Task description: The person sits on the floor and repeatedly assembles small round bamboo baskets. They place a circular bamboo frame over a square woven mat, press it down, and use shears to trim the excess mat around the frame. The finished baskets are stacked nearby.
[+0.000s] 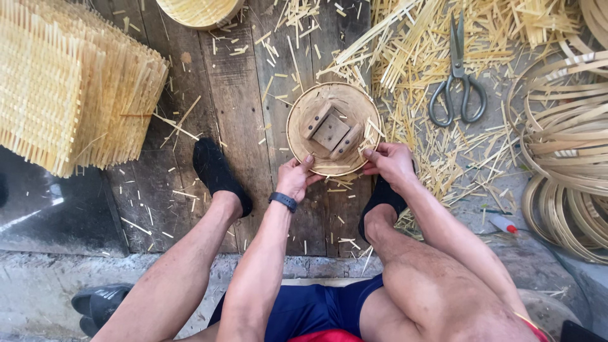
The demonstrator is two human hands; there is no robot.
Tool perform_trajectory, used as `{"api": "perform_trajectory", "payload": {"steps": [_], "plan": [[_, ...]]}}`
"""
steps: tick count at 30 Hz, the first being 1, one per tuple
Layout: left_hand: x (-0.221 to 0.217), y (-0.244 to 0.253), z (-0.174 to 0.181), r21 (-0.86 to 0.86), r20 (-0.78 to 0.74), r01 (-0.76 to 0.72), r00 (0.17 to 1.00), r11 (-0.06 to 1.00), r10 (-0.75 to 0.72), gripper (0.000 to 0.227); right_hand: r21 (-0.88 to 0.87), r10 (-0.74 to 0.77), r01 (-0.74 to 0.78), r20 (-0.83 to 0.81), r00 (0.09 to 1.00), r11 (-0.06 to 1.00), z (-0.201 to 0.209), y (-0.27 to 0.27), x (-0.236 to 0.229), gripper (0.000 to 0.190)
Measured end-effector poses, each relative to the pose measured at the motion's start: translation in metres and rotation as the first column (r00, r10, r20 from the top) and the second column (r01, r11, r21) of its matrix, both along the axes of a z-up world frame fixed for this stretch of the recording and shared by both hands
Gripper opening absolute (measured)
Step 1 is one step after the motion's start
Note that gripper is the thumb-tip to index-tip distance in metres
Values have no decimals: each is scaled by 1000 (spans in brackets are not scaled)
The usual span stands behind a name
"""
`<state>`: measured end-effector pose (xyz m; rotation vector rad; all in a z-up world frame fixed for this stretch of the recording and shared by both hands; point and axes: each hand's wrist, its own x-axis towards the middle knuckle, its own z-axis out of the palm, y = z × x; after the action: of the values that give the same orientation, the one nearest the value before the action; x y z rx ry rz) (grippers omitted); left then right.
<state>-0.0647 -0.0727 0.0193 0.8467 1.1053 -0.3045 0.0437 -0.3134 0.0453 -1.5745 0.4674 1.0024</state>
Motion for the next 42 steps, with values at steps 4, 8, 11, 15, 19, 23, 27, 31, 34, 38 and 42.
{"api": "perform_trajectory", "payload": {"steps": [4,8,11,15,19,23,27,31,34,38,42], "plan": [[22,42,56,395,23,349,921,850,-389,29,-270,228,-136,347,910,953,38,3,17,68],[43,41,109,803,297,195,689,564,-661,42,39,114,-143,418,901,989,69,22,28,104],[59,-7,123,826,416,-4,678,563,-606,45,154,-44,-7,328,944,988,79,45,28,87],[74,-29,122,857,392,-103,766,504,-510,46,207,-88,17,338,937,978,83,55,27,70],[81,-16,118,933,301,-91,729,349,-615,46,180,-93,17,423,901,983,82,54,29,60],[88,-16,113,905,250,29,771,425,-586,51,187,-88,14,393,915,982,73,47,33,61],[92,-4,85,883,261,24,806,469,-532,59,258,-151,71,302,941,964,55,21,25,57],[88,54,40,769,155,137,907,624,-391,74,566,-338,282,-5,941,775,49,-34,32,57],[76,92,7,726,45,227,926,649,-375,78,335,-313,242,179,933,911,50,-79,47,60],[81,118,-14,666,69,226,930,711,-360,71,-283,22,170,567,824,944,44,-111,65,71],[84,108,1,854,148,4,957,521,-249,58,-764,304,96,364,881,638,24,-122,60,79]]}}
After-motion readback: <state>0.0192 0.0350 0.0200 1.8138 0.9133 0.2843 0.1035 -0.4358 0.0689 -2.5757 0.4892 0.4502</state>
